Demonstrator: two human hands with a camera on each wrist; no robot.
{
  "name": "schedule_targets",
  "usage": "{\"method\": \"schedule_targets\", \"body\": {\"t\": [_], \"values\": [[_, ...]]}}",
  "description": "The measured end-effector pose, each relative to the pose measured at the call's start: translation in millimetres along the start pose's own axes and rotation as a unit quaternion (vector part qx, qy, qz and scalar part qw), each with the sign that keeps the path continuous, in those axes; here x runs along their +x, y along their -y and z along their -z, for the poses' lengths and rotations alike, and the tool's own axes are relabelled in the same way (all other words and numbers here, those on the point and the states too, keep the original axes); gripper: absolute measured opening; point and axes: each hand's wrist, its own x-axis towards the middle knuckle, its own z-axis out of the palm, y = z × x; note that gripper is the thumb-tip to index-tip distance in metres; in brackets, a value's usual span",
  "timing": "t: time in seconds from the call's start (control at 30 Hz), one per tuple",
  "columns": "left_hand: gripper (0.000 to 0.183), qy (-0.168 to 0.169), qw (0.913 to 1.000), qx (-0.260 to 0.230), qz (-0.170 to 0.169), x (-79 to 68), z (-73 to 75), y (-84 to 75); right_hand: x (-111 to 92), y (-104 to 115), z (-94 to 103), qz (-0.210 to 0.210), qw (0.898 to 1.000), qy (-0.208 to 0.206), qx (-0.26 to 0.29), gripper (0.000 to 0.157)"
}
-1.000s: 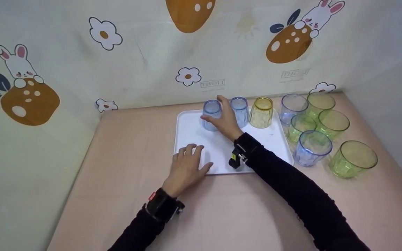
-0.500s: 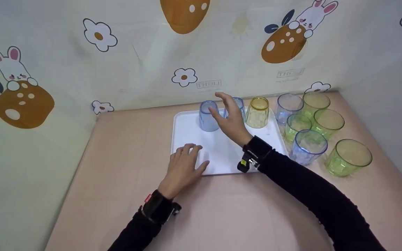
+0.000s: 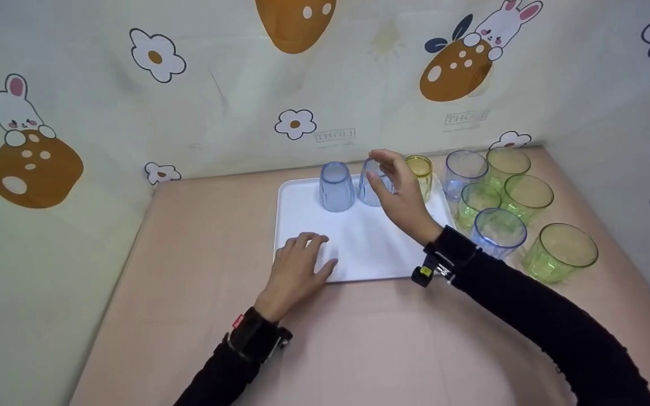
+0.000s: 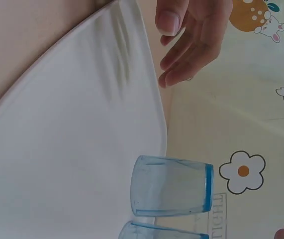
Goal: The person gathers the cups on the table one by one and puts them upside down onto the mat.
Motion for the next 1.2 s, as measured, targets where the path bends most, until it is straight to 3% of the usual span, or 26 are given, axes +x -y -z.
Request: {"method": "schedule_targets", "body": {"t": [0.17, 0.3, 0.47, 0.7, 1.0, 1.2], "values": [[0.042, -0.018, 0.9996, -0.005, -0.02, -0.9, -1.5, 2.4, -2, 25, 18.8, -0.01, 1.0, 0.003, -0.021, 0.036], [0.041, -0.02, 0.9994, -0.011, -0.025, -1.5, -1.0, 2.5, -4, 26, 33.4, -0.014, 0.998, 0.006, -0.059, 0.037], [0.04, -0.019, 0.9993, -0.018, -0.025, -1.8, -0.2, 2.5, -4, 30, 51.8, -0.063, 0.995, 0.02, -0.073, 0.039], [0.041, -0.011, 0.9995, -0.023, -0.021, -2.4, -0.6, 2.1, -6, 2, 88.7, -0.118, 0.987, 0.035, -0.106, 0.047], [0.04, -0.02, 0.9991, -0.022, -0.029, -5.1, -2.0, 3.8, -10, 7, 134.5, -0.202, 0.957, 0.101, -0.182, 0.075], [0.039, -0.023, 0.9989, -0.024, -0.033, -8.2, -3.3, 5.6, -13, 17, 160.2, -0.234, 0.927, 0.151, -0.25, 0.087]]}}
